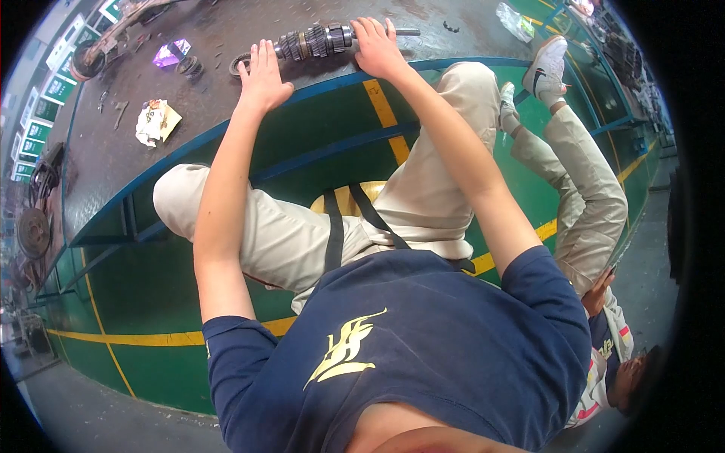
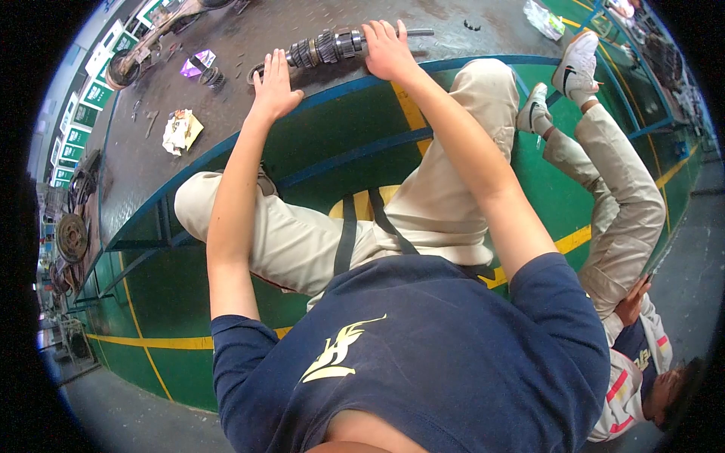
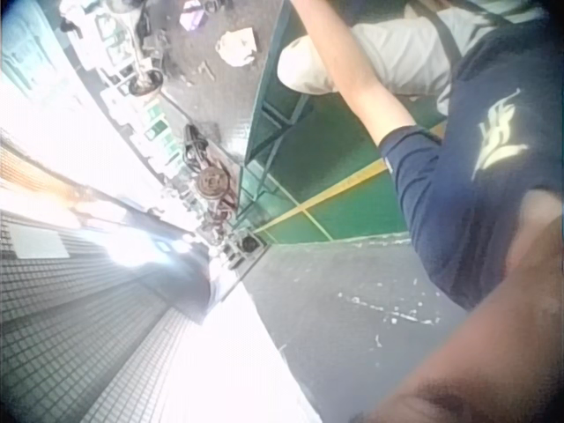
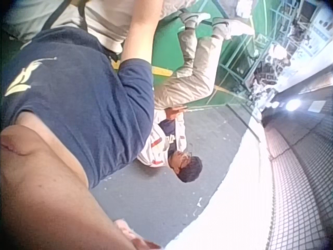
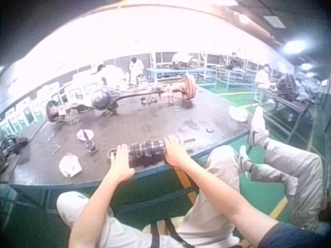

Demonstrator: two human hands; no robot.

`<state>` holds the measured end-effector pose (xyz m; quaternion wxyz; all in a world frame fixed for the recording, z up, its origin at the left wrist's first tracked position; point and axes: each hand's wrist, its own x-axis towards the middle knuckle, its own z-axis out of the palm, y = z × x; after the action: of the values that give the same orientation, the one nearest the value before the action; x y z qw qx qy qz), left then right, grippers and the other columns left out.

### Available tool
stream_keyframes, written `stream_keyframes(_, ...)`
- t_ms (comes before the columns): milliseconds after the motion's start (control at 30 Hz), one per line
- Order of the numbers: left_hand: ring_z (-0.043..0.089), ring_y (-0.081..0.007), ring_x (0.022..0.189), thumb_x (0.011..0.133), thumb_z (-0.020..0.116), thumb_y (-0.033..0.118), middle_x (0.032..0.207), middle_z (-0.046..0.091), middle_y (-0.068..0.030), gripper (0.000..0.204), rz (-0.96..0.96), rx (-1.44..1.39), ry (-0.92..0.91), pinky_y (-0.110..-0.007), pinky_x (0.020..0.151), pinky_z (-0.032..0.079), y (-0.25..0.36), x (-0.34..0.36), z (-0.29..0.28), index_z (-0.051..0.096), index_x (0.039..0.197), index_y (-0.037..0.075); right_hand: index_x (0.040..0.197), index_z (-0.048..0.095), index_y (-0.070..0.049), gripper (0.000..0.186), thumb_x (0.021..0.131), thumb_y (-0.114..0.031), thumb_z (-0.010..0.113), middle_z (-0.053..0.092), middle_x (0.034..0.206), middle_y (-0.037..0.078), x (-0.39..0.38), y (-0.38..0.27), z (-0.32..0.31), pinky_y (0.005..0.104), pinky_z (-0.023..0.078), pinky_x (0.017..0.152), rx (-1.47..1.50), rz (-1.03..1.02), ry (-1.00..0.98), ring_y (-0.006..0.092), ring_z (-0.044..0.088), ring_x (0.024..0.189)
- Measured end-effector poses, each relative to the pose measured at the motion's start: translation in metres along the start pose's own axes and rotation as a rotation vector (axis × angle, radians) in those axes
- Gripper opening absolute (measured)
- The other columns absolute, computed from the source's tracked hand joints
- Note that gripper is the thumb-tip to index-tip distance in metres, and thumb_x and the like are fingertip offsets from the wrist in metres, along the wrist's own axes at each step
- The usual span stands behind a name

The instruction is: The person rotates a transmission gear shaft assembly by hand on a workbench, checking the individual gears and the central shaft.

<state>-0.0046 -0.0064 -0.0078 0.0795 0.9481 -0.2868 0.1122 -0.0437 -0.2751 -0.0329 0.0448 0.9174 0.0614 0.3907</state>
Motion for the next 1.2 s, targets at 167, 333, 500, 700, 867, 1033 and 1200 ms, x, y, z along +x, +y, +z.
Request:
stream_keyframes(167,0.008,-0.0306,0.149,0.073,0.060,0.027,0.160,0.013,-0.0176,0.096,-0.014,0.054,-0.100,-0.055,0.118,0.009,0.004,-0.007,-0.013,0.013,0.151,-0.002,0.124,0.049,-0.005,0.048,0.078,-0.012,0.062,0.054,0.124,0.015,0.005,0.003,-0.008,0.0530,0.017,0.115,0.124,0.069,-0.191,0.0314,0.045,0.126)
stream_keyframes(333,0.011,-0.0314,0.149,0.072,0.062,0.027,0.157,0.018,-0.0183,0.096,0.001,0.063,-0.119,-0.055,0.118,0.010,0.004,-0.012,-0.020,0.016,0.150,-0.002,0.117,0.051,-0.006,0.042,0.078,-0.013,0.062,0.060,0.115,0.015,0.008,0.003,-0.021,0.0511,0.019,0.114,0.181,0.090,-0.250,0.0321,0.050,0.120)
stream_keyframes(500,0.024,-0.0337,0.143,0.070,0.064,0.028,0.152,0.028,-0.0188,0.092,0.020,-0.026,-0.061,-0.055,0.116,0.016,-0.003,-0.012,-0.018,0.024,0.148,-0.001,0.112,0.054,-0.006,0.037,0.076,-0.012,0.062,0.063,0.108,0.014,0.014,0.005,-0.031,0.0540,0.016,0.116,0.112,0.109,-0.473,0.0308,0.053,0.116)
stream_keyframes(700,0.026,-0.0345,0.141,0.070,0.065,0.026,0.151,0.030,-0.0183,0.093,0.021,-0.147,-0.018,-0.054,0.116,0.019,-0.005,-0.003,-0.011,0.023,0.148,0.000,0.120,0.055,-0.007,0.047,0.073,-0.010,0.062,0.057,0.121,0.016,0.007,0.003,-0.027,0.0623,0.006,0.115,0.049,0.067,-0.431,0.0330,0.046,0.125)
stream_keyframes(867,0.017,-0.0339,0.146,0.069,0.064,0.025,0.157,0.021,-0.0150,0.098,-0.031,-0.200,-0.011,-0.053,0.117,0.016,-0.001,0.006,-0.010,0.016,0.152,0.003,0.131,0.050,-0.007,0.059,0.072,-0.006,0.060,0.046,0.137,0.016,0.009,0.001,-0.022,0.0593,0.004,0.117,0.055,0.110,-0.364,0.0331,0.033,0.136)
stream_keyframes(1033,0.009,-0.0285,0.149,0.072,0.064,0.030,0.162,0.009,-0.0123,0.102,-0.051,-0.160,-0.077,-0.056,0.117,0.014,-0.008,0.004,-0.005,0.008,0.154,0.007,0.137,0.043,-0.006,0.067,0.072,-0.002,0.059,0.042,0.142,0.015,0.009,0.001,-0.015,0.0551,0.004,0.118,0.086,0.099,-0.310,0.0324,0.029,0.139)
stream_keyframes(1200,0.009,-0.0265,0.149,0.073,0.061,0.028,0.162,0.010,-0.0112,0.098,-0.046,-0.106,-0.095,-0.054,0.118,0.013,0.000,-0.004,-0.011,0.010,0.154,0.005,0.138,0.042,-0.005,0.067,0.074,-0.006,0.060,0.044,0.139,0.016,0.002,0.002,-0.017,0.0548,0.007,0.118,0.105,0.113,-0.318,0.0333,0.032,0.137)
